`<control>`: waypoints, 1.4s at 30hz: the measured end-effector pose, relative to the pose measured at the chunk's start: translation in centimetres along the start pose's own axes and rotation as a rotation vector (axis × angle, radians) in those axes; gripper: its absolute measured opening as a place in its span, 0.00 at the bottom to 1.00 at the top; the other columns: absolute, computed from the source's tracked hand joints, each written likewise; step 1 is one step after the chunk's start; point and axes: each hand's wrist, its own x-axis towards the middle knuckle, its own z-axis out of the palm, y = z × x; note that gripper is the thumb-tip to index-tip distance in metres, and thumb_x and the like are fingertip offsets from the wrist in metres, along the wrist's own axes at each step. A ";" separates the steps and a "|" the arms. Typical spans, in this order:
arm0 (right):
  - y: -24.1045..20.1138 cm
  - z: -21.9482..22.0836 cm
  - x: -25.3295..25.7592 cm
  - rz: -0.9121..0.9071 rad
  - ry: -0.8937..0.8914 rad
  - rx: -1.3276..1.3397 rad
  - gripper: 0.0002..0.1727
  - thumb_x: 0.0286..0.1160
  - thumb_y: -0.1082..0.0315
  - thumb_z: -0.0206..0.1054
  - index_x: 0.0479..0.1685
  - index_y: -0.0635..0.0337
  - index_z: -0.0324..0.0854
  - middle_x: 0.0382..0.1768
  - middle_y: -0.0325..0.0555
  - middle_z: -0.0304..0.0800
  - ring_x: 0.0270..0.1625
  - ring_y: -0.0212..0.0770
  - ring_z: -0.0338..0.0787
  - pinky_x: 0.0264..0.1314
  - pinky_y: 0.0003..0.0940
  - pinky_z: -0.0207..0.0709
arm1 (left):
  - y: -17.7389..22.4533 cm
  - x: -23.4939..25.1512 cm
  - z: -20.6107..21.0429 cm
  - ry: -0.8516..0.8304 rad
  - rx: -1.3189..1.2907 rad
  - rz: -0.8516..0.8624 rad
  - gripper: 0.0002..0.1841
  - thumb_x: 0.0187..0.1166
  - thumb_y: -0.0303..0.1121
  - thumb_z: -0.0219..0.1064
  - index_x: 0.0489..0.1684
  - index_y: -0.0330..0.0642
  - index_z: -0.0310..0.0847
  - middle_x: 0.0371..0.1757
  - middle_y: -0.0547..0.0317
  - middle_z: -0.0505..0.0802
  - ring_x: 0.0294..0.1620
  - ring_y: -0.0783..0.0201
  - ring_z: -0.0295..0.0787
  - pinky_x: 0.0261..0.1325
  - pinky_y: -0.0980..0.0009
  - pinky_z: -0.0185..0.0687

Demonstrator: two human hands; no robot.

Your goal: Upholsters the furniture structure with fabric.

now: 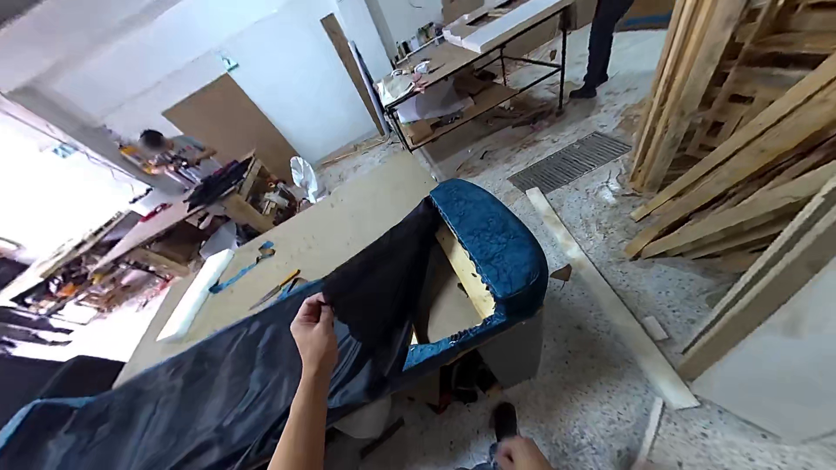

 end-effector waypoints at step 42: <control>-15.8 -15.8 -0.1 -0.233 1.206 -0.888 0.18 0.72 0.64 0.52 0.16 0.59 0.80 0.17 0.45 0.85 0.22 0.44 0.87 0.22 0.43 0.75 | 2.3 -10.7 16.4 -0.602 0.228 -0.029 0.17 0.89 0.47 0.60 0.50 0.50 0.93 0.51 0.67 0.94 0.51 0.75 0.90 0.59 0.72 0.88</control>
